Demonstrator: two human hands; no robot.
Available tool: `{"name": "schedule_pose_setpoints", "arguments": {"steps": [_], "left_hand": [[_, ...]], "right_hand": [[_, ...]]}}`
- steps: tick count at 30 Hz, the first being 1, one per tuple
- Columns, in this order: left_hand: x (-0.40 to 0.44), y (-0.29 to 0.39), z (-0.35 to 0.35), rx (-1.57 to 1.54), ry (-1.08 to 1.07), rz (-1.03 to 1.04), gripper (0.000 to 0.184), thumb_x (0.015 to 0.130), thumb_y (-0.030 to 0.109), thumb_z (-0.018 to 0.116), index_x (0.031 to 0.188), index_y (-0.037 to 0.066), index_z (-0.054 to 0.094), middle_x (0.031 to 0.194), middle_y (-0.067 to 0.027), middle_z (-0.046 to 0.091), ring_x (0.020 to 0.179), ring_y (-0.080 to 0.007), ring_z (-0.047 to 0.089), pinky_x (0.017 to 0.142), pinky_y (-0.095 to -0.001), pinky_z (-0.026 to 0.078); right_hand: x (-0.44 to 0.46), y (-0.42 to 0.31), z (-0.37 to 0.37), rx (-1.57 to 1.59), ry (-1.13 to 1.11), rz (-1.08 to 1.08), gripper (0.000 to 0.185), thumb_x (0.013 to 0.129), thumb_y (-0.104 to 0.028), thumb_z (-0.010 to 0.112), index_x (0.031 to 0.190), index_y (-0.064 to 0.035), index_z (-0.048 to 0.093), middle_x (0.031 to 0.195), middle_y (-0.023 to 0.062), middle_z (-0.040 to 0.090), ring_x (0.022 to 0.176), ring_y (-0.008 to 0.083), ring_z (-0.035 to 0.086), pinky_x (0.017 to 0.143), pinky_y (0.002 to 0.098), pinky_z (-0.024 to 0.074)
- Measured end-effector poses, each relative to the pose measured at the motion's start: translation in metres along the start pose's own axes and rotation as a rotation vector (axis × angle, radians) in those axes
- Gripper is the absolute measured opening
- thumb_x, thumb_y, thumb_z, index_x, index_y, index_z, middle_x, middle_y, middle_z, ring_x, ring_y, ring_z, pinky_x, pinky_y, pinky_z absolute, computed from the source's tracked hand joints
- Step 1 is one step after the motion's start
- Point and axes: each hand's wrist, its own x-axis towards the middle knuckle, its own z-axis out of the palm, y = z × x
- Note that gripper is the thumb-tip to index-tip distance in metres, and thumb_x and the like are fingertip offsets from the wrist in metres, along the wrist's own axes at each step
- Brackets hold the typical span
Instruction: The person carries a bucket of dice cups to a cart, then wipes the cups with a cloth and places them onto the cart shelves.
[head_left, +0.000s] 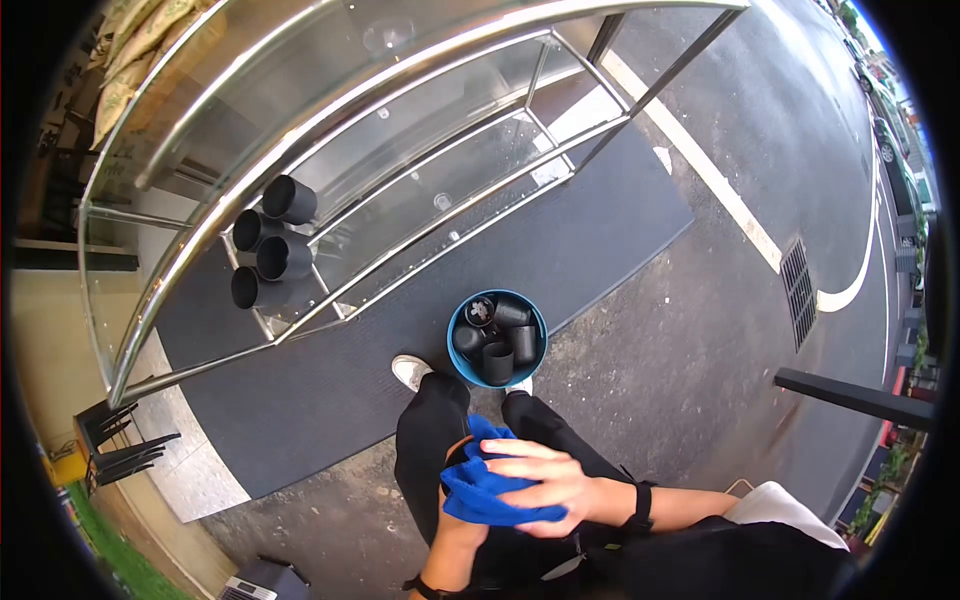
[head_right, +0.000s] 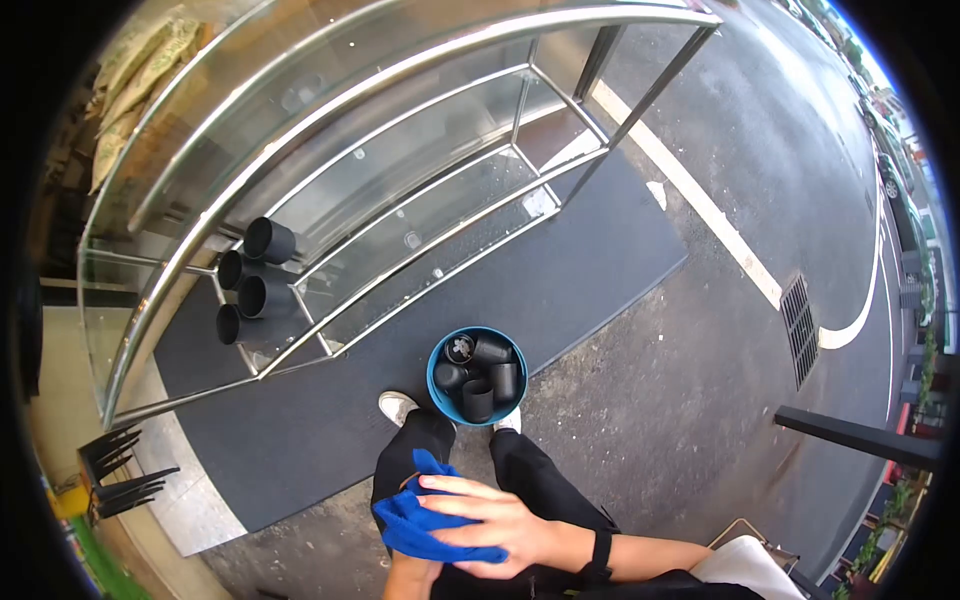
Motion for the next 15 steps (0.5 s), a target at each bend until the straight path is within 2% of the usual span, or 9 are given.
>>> {"name": "schedule_pose_setpoints", "arguments": {"steps": [2, 4, 5, 7, 8, 11, 12, 14, 15], "left_hand": [[0.008, -0.009, 0.023, -0.06, 0.048, 0.273, 0.096, 0.071, 0.057, 0.083, 0.143, 0.008, 0.042, 0.138, -0.0077, 0.053, 0.128, -0.0245, 0.052, 0.108, -0.042, 0.044], [0.033, -0.003, 0.043, -0.155, 0.136, 0.328, 0.109, 0.062, 0.064, 0.085, 0.143, 0.007, 0.04, 0.138, -0.0081, 0.052, 0.129, -0.026, 0.051, 0.109, -0.0434, 0.043], [0.045, -0.006, 0.044, -0.263, 0.18, 0.4, 0.108, 0.059, 0.052, 0.093, 0.14, 0.01, 0.036, 0.132, -0.0126, 0.054, 0.118, -0.027, 0.055, 0.106, -0.0446, 0.044], [0.062, 0.013, 0.044, 0.008, 0.143, 0.524, 0.108, 0.06, 0.055, 0.092, 0.139, 0.009, 0.034, 0.128, -0.0146, 0.057, 0.115, -0.0281, 0.056, 0.106, -0.0464, 0.043], [0.069, 0.024, 0.042, 0.145, 0.116, 0.577, 0.108, 0.06, 0.056, 0.092, 0.139, 0.009, 0.034, 0.126, -0.0156, 0.058, 0.114, -0.0287, 0.057, 0.107, -0.0472, 0.042], [0.105, 0.038, 0.03, 0.638, 0.03, 1.1, 0.106, 0.059, 0.056, 0.092, 0.135, 0.009, 0.034, 0.123, -0.0185, 0.06, 0.109, -0.0309, 0.06, 0.107, -0.0513, 0.041], [0.111, 0.048, 0.031, 0.746, 0.013, 1.249, 0.098, 0.062, 0.049, 0.093, 0.131, 0.009, 0.035, 0.125, -0.0196, 0.059, 0.108, -0.0334, 0.061, 0.108, -0.0545, 0.039], [0.125, 0.062, 0.017, 0.837, -0.027, 1.314, 0.091, 0.066, 0.04, 0.093, 0.13, 0.009, 0.036, 0.126, -0.0209, 0.059, 0.111, -0.0355, 0.061, 0.108, -0.0562, 0.039], [0.132, 0.062, 0.011, 0.901, 0.018, 1.379, 0.086, 0.069, 0.035, 0.092, 0.13, 0.008, 0.037, 0.126, -0.021, 0.058, 0.114, -0.0366, 0.06, 0.107, -0.0576, 0.039]], "right_hand": [[0.0, 0.03, -0.004, 0.022, 0.122, 0.024, 0.039, 0.085, -0.022, 0.067, 0.113, 0.0044, 0.066, 0.129, 0.0285, 0.059, 0.122, 0.0506, 0.056, 0.104, 0.0524, 0.045], [-0.002, 0.038, 0.011, 0.244, 0.545, 0.523, 0.043, 0.089, -0.029, 0.063, 0.114, 0.0057, 0.064, 0.123, 0.0236, 0.064, 0.112, 0.031, 0.064, 0.099, 0.0396, 0.0481], [-0.003, 0.045, 0.018, 0.408, 0.686, 0.598, 0.046, 0.091, -0.031, 0.062, 0.12, 0.0045, 0.06, 0.123, 0.0206, 0.064, 0.113, 0.0276, 0.062, 0.1, 0.038, 0.047], [0.001, 0.055, 0.03, 0.681, 0.876, 0.699, 0.054, 0.094, -0.035, 0.058, 0.133, 0.0023, 0.05, 0.124, 0.0148, 0.063, 0.117, 0.0237, 0.059, 0.103, 0.0365, 0.0437], [0.008, 0.052, 0.039, 0.87, 1.034, 0.808, 0.054, 0.097, -0.035, 0.055, 0.134, 0.0021, 0.049, 0.129, 0.0166, 0.06, 0.12, 0.0255, 0.058, 0.104, 0.0392, 0.0442], [0.027, 0.043, 0.033, 1.158, 1.092, 1.024, 0.05, 0.102, -0.036, 0.05, 0.135, 0.0004, 0.05, 0.134, 0.0158, 0.058, 0.12, 0.0279, 0.058, 0.105, 0.0409, 0.0447], [0.028, 0.042, 0.036, 1.188, 1.117, 1.12, 0.049, 0.103, -0.037, 0.048, 0.136, -0.0003, 0.049, 0.135, 0.0152, 0.058, 0.12, 0.0281, 0.058, 0.105, 0.0408, 0.0447], [0.026, 0.037, 0.046, 0.943, 1.051, 1.216, 0.045, 0.104, -0.032, 0.049, 0.135, 0.0001, 0.05, 0.13, 0.012, 0.06, 0.118, 0.0222, 0.059, 0.103, 0.0349, 0.0454], [0.025, 0.034, 0.046, 0.815, 0.966, 1.142, 0.045, 0.102, -0.031, 0.052, 0.135, 0.0007, 0.05, 0.128, 0.0124, 0.06, 0.117, 0.021, 0.059, 0.103, 0.0338, 0.0454]]}}
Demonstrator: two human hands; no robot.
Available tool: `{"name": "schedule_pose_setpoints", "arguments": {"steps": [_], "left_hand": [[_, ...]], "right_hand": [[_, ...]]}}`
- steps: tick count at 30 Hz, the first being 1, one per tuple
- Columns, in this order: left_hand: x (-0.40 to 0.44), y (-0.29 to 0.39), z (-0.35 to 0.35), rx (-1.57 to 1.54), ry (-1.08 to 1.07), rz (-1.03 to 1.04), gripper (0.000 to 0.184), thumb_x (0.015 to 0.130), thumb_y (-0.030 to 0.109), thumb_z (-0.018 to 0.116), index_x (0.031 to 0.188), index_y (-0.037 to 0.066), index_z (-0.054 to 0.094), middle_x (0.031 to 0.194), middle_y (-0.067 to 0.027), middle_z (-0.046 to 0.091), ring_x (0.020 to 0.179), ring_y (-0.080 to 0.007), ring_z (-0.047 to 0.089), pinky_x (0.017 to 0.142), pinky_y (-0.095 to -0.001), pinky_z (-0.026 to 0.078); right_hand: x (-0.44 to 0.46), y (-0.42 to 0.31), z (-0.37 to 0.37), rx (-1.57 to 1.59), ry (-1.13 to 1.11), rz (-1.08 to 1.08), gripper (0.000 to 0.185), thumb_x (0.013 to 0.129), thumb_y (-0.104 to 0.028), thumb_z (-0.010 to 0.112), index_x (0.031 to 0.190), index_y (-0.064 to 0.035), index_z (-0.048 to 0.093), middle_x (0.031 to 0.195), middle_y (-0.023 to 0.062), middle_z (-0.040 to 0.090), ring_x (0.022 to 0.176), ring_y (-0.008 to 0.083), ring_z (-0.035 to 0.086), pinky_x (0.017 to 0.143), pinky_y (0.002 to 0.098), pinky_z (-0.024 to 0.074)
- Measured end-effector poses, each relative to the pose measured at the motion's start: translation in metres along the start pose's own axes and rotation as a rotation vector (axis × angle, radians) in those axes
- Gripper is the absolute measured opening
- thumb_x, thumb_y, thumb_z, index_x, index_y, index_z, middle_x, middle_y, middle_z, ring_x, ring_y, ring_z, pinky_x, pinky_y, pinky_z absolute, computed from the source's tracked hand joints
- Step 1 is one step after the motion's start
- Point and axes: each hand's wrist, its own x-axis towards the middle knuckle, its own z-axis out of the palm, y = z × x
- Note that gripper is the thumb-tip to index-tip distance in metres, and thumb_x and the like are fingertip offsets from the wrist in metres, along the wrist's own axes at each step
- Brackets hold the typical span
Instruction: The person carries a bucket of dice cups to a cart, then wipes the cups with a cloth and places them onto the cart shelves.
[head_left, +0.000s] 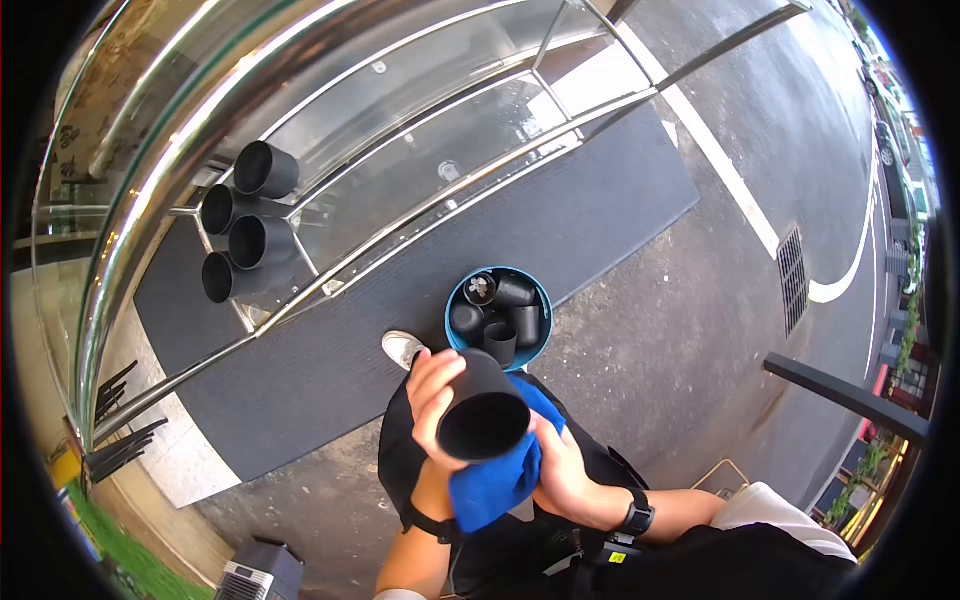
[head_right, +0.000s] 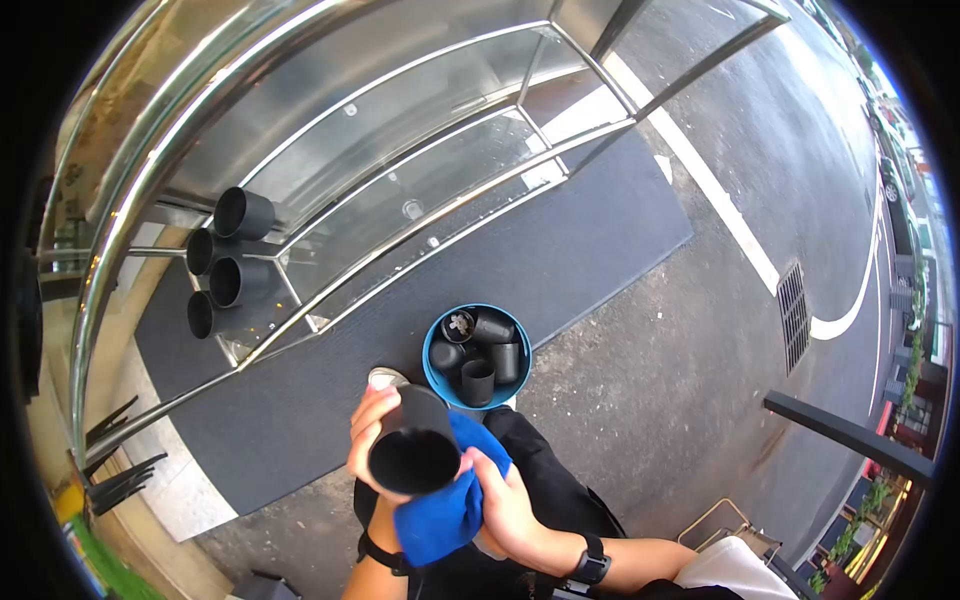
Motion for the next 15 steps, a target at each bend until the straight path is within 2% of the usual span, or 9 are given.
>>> {"name": "schedule_pose_setpoints", "arguments": {"steps": [3, 5, 7, 8, 9, 10, 12, 13, 15], "left_hand": [[0.004, 0.003, -0.006, -0.119, -0.006, -0.232, 0.098, 0.06, 0.03, 0.097, 0.133, 0.005, 0.039, 0.125, -0.0205, 0.058, 0.116, -0.0363, 0.059, 0.105, -0.0491, 0.044], [-0.008, 0.01, -0.015, -0.417, -0.151, -0.523, 0.108, 0.055, 0.039, 0.098, 0.136, 0.004, 0.036, 0.136, -0.0193, 0.05, 0.125, -0.0317, 0.052, 0.11, -0.0459, 0.04], [-0.022, 0.03, -0.013, -0.656, -0.095, -0.747, 0.119, 0.052, 0.047, 0.097, 0.144, 0.004, 0.035, 0.145, -0.0155, 0.045, 0.135, -0.03, 0.046, 0.111, -0.0443, 0.039], [-0.028, 0.031, -0.02, -0.895, -0.027, -0.925, 0.115, 0.052, 0.041, 0.099, 0.143, 0.004, 0.039, 0.142, -0.0139, 0.049, 0.132, -0.0282, 0.048, 0.112, -0.0438, 0.039], [-0.031, 0.032, -0.027, -1.129, 0.05, -1.104, 0.11, 0.052, 0.034, 0.1, 0.141, 0.004, 0.044, 0.139, -0.0123, 0.052, 0.13, -0.0265, 0.05, 0.112, -0.0432, 0.039], [-0.03, 0.037, -0.031, -1.205, 0.098, -1.225, 0.11, 0.053, 0.041, 0.098, 0.142, 0.006, 0.045, 0.142, -0.0105, 0.05, 0.132, -0.0251, 0.049, 0.113, -0.0434, 0.038], [-0.048, 0.028, -0.032, -1.443, 0.053, -1.104, 0.111, 0.055, 0.061, 0.091, 0.14, 0.007, 0.044, 0.13, -0.0144, 0.054, 0.123, -0.0285, 0.055, 0.105, -0.0425, 0.046], [-0.055, 0.02, -0.031, -1.632, 0.019, -0.977, 0.112, 0.055, 0.066, 0.088, 0.139, 0.008, 0.044, 0.125, -0.0156, 0.055, 0.119, -0.0305, 0.057, 0.101, -0.0429, 0.049], [-0.059, 0.02, -0.027, -1.877, 0.018, -0.927, 0.114, 0.054, 0.073, 0.083, 0.139, 0.009, 0.042, 0.122, -0.0189, 0.052, 0.108, -0.0359, 0.059, 0.09, -0.0482, 0.053]], "right_hand": [[-0.006, -0.018, -0.004, -0.097, -0.112, -0.311, 0.049, 0.097, -0.029, 0.057, 0.133, 0.0028, 0.05, 0.125, 0.0149, 0.06, 0.117, 0.0212, 0.058, 0.101, 0.0346, 0.0457], [0.004, -0.024, -0.002, -0.234, -0.219, -0.66, 0.053, 0.093, -0.027, 0.061, 0.135, 0.0039, 0.05, 0.13, 0.022, 0.058, 0.122, 0.0332, 0.057, 0.106, 0.0428, 0.0424], [0.025, -0.042, 0.0, -0.782, -0.456, -1.069, 0.052, 0.088, -0.022, 0.067, 0.132, 0.0019, 0.054, 0.137, 0.0282, 0.053, 0.129, 0.0415, 0.052, 0.111, 0.0456, 0.0382], [0.026, -0.055, 0.011, -0.886, -0.581, -0.942, 0.046, 0.085, -0.017, 0.071, 0.127, 0.0016, 0.059, 0.14, 0.0295, 0.051, 0.134, 0.0428, 0.048, 0.112, 0.0459, 0.0357], [0.034, -0.066, 0.025, -0.95, -0.653, -0.921, 0.04, 0.087, -0.017, 0.072, 0.121, 0.0024, 0.062, 0.128, 0.0261, 0.061, 0.123, 0.04, 0.059, 0.106, 0.0454, 0.0432], [0.04, -0.065, 0.026, -0.945, -0.588, -0.789, 0.036, 0.088, -0.018, 0.071, 0.117, 0.002, 0.063, 0.12, 0.0234, 0.064, 0.115, 0.0343, 0.062, 0.101, 0.0429, 0.0463], [0.05, -0.066, 0.031, -0.905, -0.472, -0.546, 0.032, 0.092, -0.021, 0.07, 0.117, -0.0005, 0.063, 0.105, 0.0138, 0.069, 0.096, 0.0207, 0.066, 0.088, 0.0356, 0.0518], [0.041, -0.073, 0.041, -0.621, -0.355, -0.217, 0.029, 0.096, -0.022, 0.067, 0.115, -0.0012, 0.063, 0.098, 0.0076, 0.07, 0.091, 0.0163, 0.067, 0.078, 0.0313, 0.0529], [0.057, -0.067, 0.029, -0.546, -0.239, -0.441, 0.033, 0.097, -0.026, 0.065, 0.12, -0.0024, 0.061, 0.101, 0.0036, 0.068, 0.092, 0.0142, 0.064, 0.078, 0.0294, 0.0515]]}}
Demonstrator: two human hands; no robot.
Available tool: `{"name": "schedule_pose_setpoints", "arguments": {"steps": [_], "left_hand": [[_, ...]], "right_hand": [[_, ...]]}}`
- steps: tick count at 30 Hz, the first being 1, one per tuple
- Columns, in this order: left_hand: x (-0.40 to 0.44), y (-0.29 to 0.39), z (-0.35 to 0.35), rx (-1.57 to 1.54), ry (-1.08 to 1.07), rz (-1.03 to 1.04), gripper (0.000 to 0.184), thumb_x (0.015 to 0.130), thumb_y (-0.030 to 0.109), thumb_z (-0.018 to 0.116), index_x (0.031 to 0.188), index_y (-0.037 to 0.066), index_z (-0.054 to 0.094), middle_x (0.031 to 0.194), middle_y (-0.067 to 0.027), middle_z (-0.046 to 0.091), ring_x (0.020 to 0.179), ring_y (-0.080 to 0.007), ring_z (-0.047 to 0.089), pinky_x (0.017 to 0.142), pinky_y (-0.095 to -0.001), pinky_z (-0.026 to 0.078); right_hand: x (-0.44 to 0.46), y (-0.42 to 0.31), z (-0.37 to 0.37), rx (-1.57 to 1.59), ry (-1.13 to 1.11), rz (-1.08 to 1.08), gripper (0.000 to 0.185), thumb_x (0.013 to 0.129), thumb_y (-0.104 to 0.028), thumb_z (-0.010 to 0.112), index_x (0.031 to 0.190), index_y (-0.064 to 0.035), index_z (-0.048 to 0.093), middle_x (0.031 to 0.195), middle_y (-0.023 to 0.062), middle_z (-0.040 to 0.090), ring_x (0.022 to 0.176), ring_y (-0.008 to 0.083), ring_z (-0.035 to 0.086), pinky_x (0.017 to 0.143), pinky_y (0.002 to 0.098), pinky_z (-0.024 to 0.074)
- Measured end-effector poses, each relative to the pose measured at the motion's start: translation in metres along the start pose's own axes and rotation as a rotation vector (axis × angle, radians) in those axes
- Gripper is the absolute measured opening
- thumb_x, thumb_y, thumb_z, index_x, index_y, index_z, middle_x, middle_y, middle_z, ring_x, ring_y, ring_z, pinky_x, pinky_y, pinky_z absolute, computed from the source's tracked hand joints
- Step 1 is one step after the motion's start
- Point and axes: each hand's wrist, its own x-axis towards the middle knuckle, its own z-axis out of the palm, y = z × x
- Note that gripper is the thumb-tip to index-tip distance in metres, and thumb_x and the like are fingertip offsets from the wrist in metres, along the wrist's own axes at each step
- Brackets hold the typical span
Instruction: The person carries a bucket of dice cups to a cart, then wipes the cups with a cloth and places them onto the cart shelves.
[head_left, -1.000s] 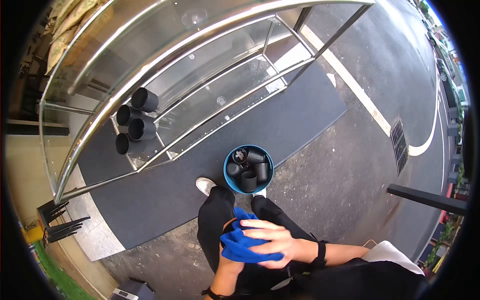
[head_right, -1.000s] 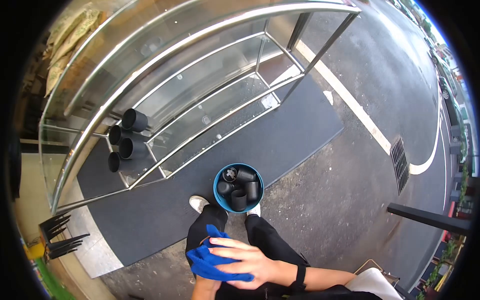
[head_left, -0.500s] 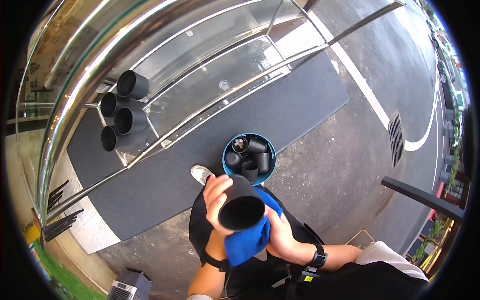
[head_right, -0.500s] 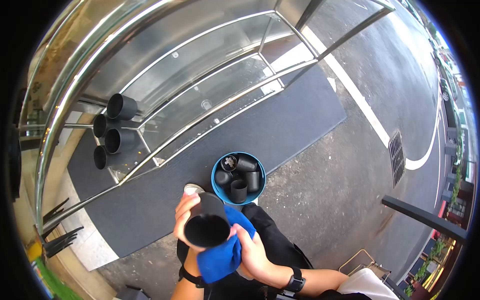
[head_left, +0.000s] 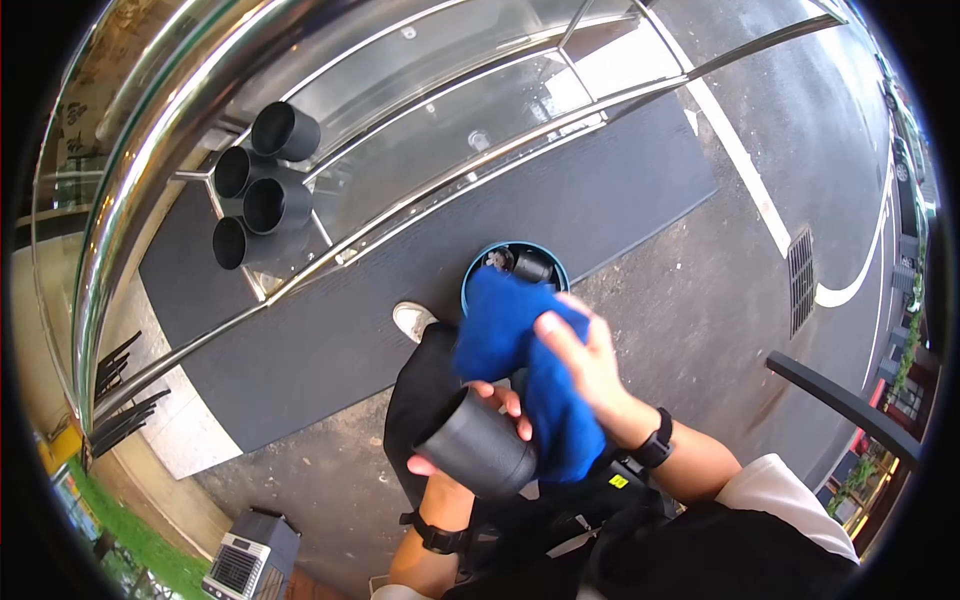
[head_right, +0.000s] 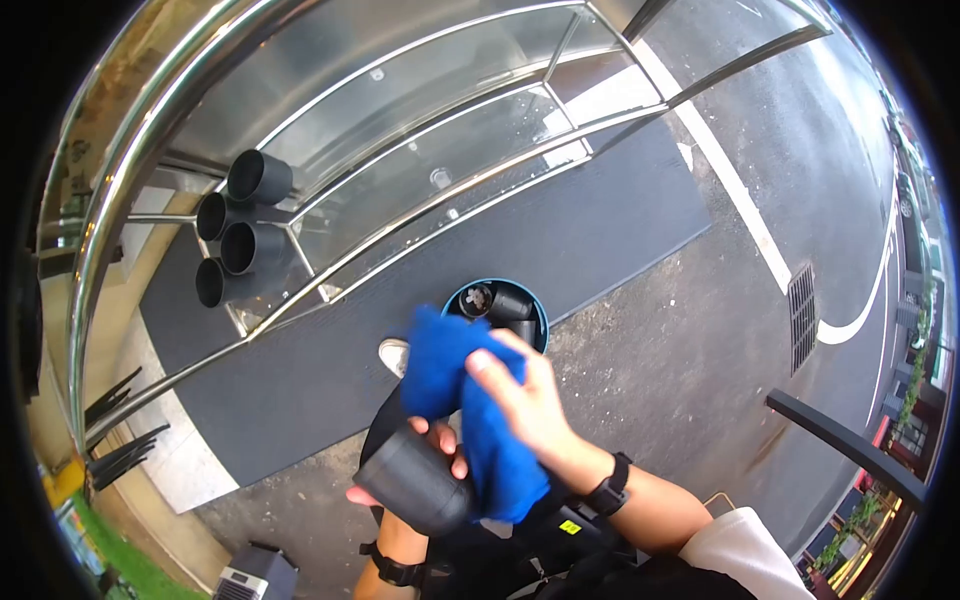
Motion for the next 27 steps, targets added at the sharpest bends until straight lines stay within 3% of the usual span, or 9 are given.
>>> {"name": "schedule_pose_setpoints", "arguments": {"steps": [7, 10, 11, 14, 16, 17, 21, 23, 27], "left_hand": [[0.008, 0.0, 0.004, -0.136, 0.072, -0.009, 0.115, 0.061, 0.08, 0.073, 0.146, 0.012, 0.037, 0.118, -0.016, 0.054, 0.109, -0.0373, 0.059, 0.089, -0.0549, 0.054], [0.012, -0.002, 0.028, 0.375, 0.599, 0.064, 0.108, 0.069, 0.077, 0.07, 0.145, 0.007, 0.041, 0.135, -0.0139, 0.054, 0.12, -0.0295, 0.058, 0.103, -0.0459, 0.049], [0.017, -0.006, 0.036, 0.432, 0.593, 0.083, 0.1, 0.074, 0.069, 0.072, 0.145, 0.006, 0.041, 0.137, -0.0131, 0.053, 0.12, -0.0263, 0.058, 0.104, -0.042, 0.048], [0.009, -0.025, 0.032, 0.646, 0.763, 0.161, 0.074, 0.085, 0.04, 0.076, 0.141, 0.004, 0.044, 0.132, -0.0118, 0.057, 0.121, -0.024, 0.058, 0.103, -0.039, 0.049], [0.003, -0.013, 0.039, 0.565, 0.687, 0.097, 0.08, 0.082, 0.049, 0.078, 0.139, 0.004, 0.044, 0.125, -0.0141, 0.06, 0.116, -0.0262, 0.061, 0.099, -0.039, 0.052], [-0.002, -0.004, 0.047, 0.52, 0.45, 0.013, 0.086, 0.079, 0.057, 0.077, 0.139, 0.005, 0.042, 0.121, -0.0167, 0.061, 0.109, -0.0285, 0.064, 0.094, -0.0419, 0.055], [0.002, 0.002, 0.064, 0.386, 0.531, 0.066, 0.095, 0.082, 0.08, 0.049, 0.141, 0.007, 0.041, 0.114, -0.0195, 0.06, 0.094, -0.0327, 0.066, 0.078, -0.0496, 0.058], [0.005, 0.008, 0.05, 0.357, 0.704, 0.125, 0.088, 0.09, 0.08, 0.033, 0.137, 0.006, 0.045, 0.112, -0.0177, 0.061, 0.088, -0.0315, 0.067, 0.071, -0.049, 0.058], [0.005, 0.005, 0.039, 0.386, 0.694, 0.102, 0.083, 0.093, 0.077, 0.031, 0.133, 0.006, 0.049, 0.111, -0.0155, 0.062, 0.089, -0.0289, 0.067, 0.07, -0.0469, 0.058]], "right_hand": [[-0.034, -0.015, -0.03, 0.596, 0.077, 0.139, 0.057, 0.097, -0.043, 0.061, 0.132, 0.0015, 0.054, 0.124, 0.0183, 0.061, 0.121, 0.0302, 0.057, 0.106, 0.0456, 0.0425], [-0.057, -0.003, -0.038, 0.014, -0.133, -0.269, 0.054, 0.091, -0.04, 0.069, 0.127, -0.0021, 0.059, 0.123, 0.0183, 0.062, 0.125, 0.0362, 0.055, 0.108, 0.0495, 0.0396], [-0.034, -0.029, -0.025, -0.426, -0.509, -0.611, 0.05, 0.082, -0.038, 0.077, 0.116, -0.0042, 0.065, 0.121, 0.0199, 0.062, 0.128, 0.0432, 0.053, 0.11, 0.052, 0.0368], [-0.014, 0.0, -0.015, -0.581, -0.546, -0.905, 0.033, 0.082, -0.021, 0.077, 0.108, -0.0041, 0.068, 0.108, 0.0153, 0.066, 0.124, 0.0422, 0.056, 0.103, 0.0479, 0.0434], [-0.009, 0.025, -0.026, -0.547, -0.253, -0.489, 0.022, 0.09, -0.013, 0.068, 0.11, -0.0049, 0.063, 0.107, 0.0175, 0.068, 0.105, 0.0344, 0.066, 0.097, 0.044, 0.0502], [-0.003, 0.032, -0.033, -0.335, -0.042, 0.021, 0.025, 0.094, -0.024, 0.067, 0.108, -0.0032, 0.066, 0.104, 0.0113, 0.071, 0.102, 0.0281, 0.068, 0.089, 0.0376, 0.0538], [-0.015, 0.024, -0.074, 0.8, 0.034, 0.484, 0.066, 0.099, -0.049, 0.053, 0.143, -0.0007, 0.043, 0.134, 0.0185, 0.058, 0.116, 0.0334, 0.062, 0.104, 0.048, 0.0482], [-0.028, 0.01, -0.081, 0.814, 0.016, 0.384, 0.069, 0.099, -0.052, 0.051, 0.145, -0.0016, 0.042, 0.14, 0.0195, 0.054, 0.123, 0.0353, 0.057, 0.108, 0.0491, 0.0439], [-0.061, -0.005, -0.128, 0.924, -0.078, 0.246, 0.067, 0.1, -0.048, 0.051, 0.147, -0.0029, 0.04, 0.147, 0.0196, 0.048, 0.132, 0.0371, 0.049, 0.114, 0.0519, 0.0364]]}}
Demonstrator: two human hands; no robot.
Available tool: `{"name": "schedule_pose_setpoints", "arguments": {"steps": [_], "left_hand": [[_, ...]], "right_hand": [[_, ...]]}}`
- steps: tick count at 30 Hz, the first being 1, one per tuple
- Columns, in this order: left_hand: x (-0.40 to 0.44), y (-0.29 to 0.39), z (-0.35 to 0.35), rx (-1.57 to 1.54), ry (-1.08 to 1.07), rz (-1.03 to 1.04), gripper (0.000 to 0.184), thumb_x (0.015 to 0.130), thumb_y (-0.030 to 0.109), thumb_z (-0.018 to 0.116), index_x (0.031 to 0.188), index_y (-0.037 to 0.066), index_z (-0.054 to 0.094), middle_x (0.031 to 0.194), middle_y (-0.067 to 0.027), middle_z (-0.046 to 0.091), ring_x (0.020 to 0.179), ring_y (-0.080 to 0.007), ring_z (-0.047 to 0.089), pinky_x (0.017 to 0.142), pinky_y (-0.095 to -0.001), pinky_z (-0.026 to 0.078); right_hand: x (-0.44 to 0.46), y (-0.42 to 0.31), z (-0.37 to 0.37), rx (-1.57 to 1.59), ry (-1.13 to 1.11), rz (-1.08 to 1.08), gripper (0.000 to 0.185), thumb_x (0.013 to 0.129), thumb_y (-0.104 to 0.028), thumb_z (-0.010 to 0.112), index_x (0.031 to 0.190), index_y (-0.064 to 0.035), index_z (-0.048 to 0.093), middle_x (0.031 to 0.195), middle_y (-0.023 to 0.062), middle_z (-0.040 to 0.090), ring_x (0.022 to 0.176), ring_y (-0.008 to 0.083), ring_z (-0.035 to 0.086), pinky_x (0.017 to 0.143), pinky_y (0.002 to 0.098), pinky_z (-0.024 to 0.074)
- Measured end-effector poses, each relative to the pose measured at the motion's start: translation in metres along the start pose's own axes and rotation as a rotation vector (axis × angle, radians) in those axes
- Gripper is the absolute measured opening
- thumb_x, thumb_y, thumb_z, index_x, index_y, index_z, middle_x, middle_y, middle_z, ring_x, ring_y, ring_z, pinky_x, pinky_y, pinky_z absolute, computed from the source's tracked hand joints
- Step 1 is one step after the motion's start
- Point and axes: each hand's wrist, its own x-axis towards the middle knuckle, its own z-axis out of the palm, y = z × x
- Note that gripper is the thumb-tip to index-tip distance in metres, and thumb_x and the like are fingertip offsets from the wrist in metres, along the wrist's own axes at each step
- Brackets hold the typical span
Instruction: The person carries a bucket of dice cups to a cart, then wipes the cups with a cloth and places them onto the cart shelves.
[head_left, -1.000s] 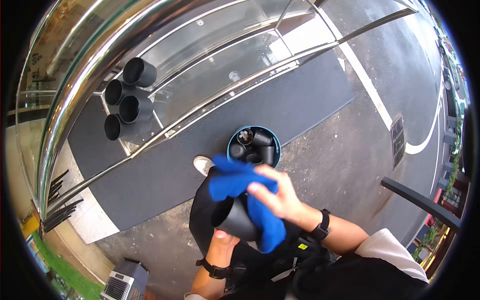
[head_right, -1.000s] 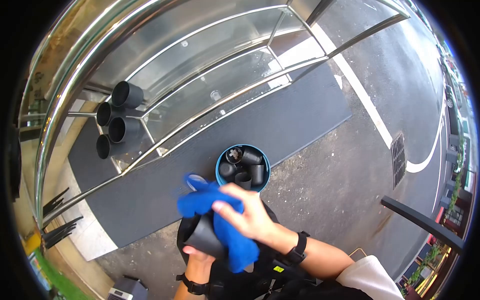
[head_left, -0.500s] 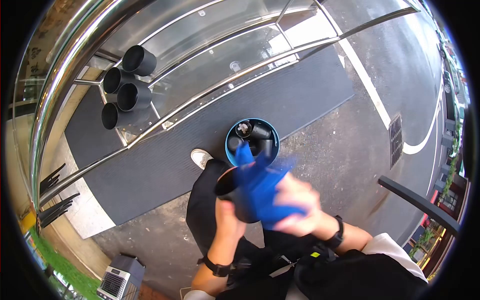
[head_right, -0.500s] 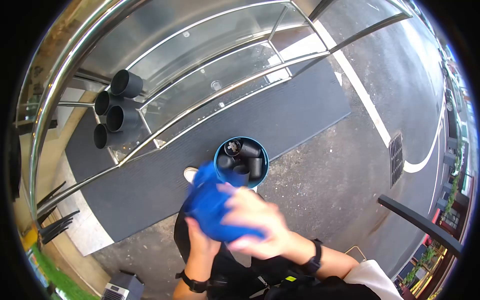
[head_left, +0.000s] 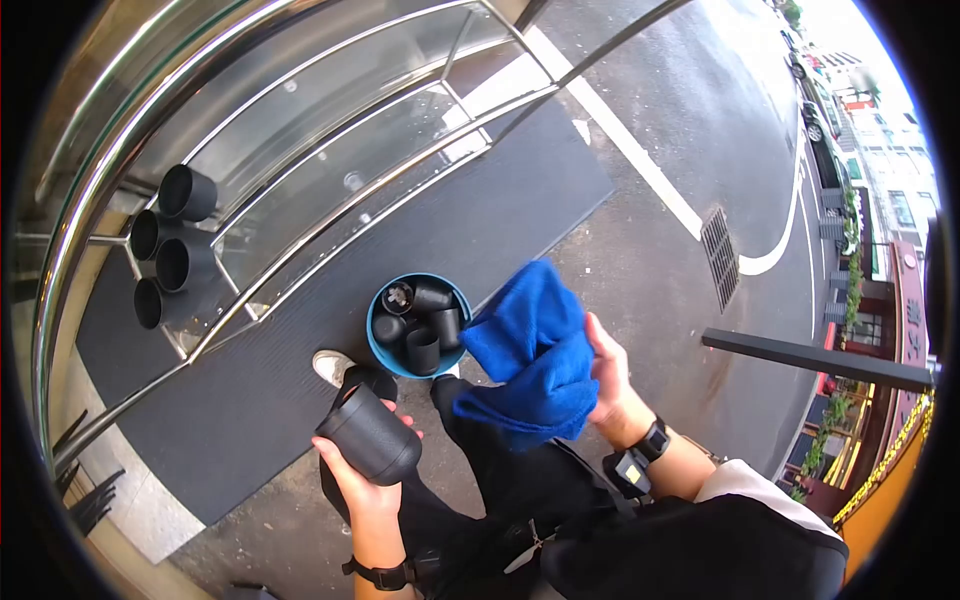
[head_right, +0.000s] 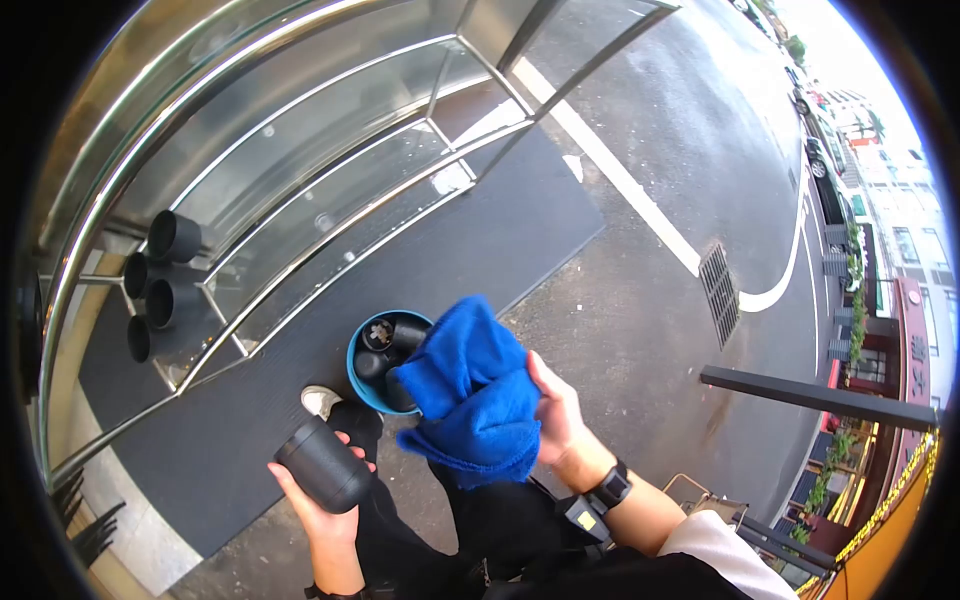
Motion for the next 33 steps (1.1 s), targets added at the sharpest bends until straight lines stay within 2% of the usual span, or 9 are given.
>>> {"name": "schedule_pose_setpoints", "arguments": {"steps": [3, 7, 9, 11, 16, 20, 25, 30, 33], "left_hand": [[-0.004, -0.007, 0.0, 0.043, -0.001, -0.022, 0.082, 0.093, 0.076, 0.033, 0.134, 0.006, 0.049, 0.112, -0.0156, 0.062, 0.09, -0.0294, 0.067, 0.071, -0.0469, 0.057], [-0.001, -0.015, -0.006, -0.014, 0.018, -0.061, 0.082, 0.093, 0.075, 0.036, 0.136, 0.006, 0.048, 0.116, -0.0164, 0.062, 0.096, -0.032, 0.066, 0.079, -0.0508, 0.056], [0.0, -0.013, -0.004, -0.076, -0.006, -0.081, 0.084, 0.092, 0.076, 0.037, 0.137, 0.006, 0.047, 0.119, -0.0171, 0.062, 0.099, -0.0335, 0.065, 0.082, -0.0527, 0.055], [0.0, -0.008, 0.005, -0.176, -0.077, -0.103, 0.087, 0.091, 0.077, 0.037, 0.138, 0.005, 0.047, 0.121, -0.0191, 0.061, 0.103, -0.0361, 0.064, 0.086, -0.0542, 0.054], [-0.003, -0.008, 0.014, -0.001, -0.143, -0.016, 0.068, 0.1, 0.055, 0.041, 0.145, 0.003, 0.04, 0.133, -0.0208, 0.054, 0.12, -0.035, 0.057, 0.103, -0.0523, 0.045], [-0.014, -0.03, 0.035, 0.39, -0.271, 0.234, 0.071, 0.095, 0.038, 0.064, 0.148, 0.003, 0.033, 0.144, -0.0131, 0.046, 0.132, -0.0247, 0.046, 0.113, -0.0413, 0.035], [-0.022, -0.048, 0.022, 0.26, -0.144, 0.037, 0.043, 0.097, 0.035, 0.063, 0.127, 0.004, 0.059, 0.131, -0.0105, 0.059, 0.118, -0.0213, 0.059, 0.102, -0.0375, 0.048], [-0.029, -0.048, 0.011, 0.711, -0.259, 0.277, 0.046, 0.098, 0.03, 0.062, 0.135, 0.004, 0.052, 0.136, -0.011, 0.057, 0.12, -0.0225, 0.06, 0.103, -0.0384, 0.048], [-0.039, -0.048, 0.015, 0.591, -0.199, 0.178, 0.06, 0.095, 0.035, 0.066, 0.14, 0.002, 0.045, 0.135, -0.0124, 0.056, 0.123, -0.0235, 0.056, 0.107, -0.0414, 0.044]], "right_hand": [[-0.03, -0.047, -0.021, -0.253, -0.14, -0.087, 0.058, 0.096, -0.035, 0.063, 0.139, 0.0008, 0.05, 0.142, 0.0184, 0.054, 0.132, 0.0358, 0.05, 0.114, 0.0534, 0.0345], [-0.043, -0.083, -0.025, -2.53, 0.123, -0.669, 0.023, 0.091, -0.01, 0.068, 0.113, -0.0032, 0.072, 0.116, 0.0128, 0.072, 0.114, 0.0267, 0.065, 0.103, 0.0418, 0.0476], [-0.043, -0.069, -0.058, -1.787, 0.537, -0.761, 0.02, 0.086, -0.008, 0.071, 0.105, -0.0031, 0.072, 0.105, 0.0159, 0.073, 0.098, 0.0322, 0.071, 0.09, 0.0352, 0.0541], [-0.04, -0.08, -0.099, -2.14, 0.738, -0.656, 0.021, 0.087, -0.011, 0.073, 0.106, -0.0013, 0.072, 0.1, 0.0181, 0.073, 0.092, 0.0293, 0.072, 0.083, 0.0323, 0.0544], [-0.036, -0.058, -0.04, -1.58, 0.673, -0.935, 0.023, 0.098, -0.013, 0.062, 0.111, 0.0045, 0.067, 0.09, 0.0066, 0.07, 0.084, 0.0103, 0.06, 0.078, 0.0259, 0.0495], [-0.04, 0.022, 0.021, -1.535, 0.086, -1.311, 0.022, 0.091, -0.014, 0.066, 0.107, 0.0014, 0.068, 0.104, 0.0196, 0.066, 0.09, 0.0282, 0.065, 0.084, 0.0439, 0.0519], [-0.014, 0.057, 0.07, -1.645, -0.767, -0.863, 0.045, 0.096, -0.039, 0.054, 0.118, -0.0049, 0.071, 0.126, 0.0153, 0.066, 0.11, 0.0347, 0.061, 0.096, 0.0452, 0.0439], [-0.018, 0.066, 0.081, -2.004, -0.703, -0.814, 0.056, 0.079, -0.053, 0.072, 0.129, -0.0264, 0.066, 0.151, 0.0146, 0.044, 0.137, 0.0401, 0.042, 0.109, 0.0623, 0.0294], [-0.004, 0.077, 0.057, -1.819, -0.723, -0.779, 0.055, 0.075, -0.027, 0.078, 0.128, -0.026, 0.066, 0.145, 0.0131, 0.051, 0.138, 0.0411, 0.041, 0.112, 0.0621, 0.029]]}}
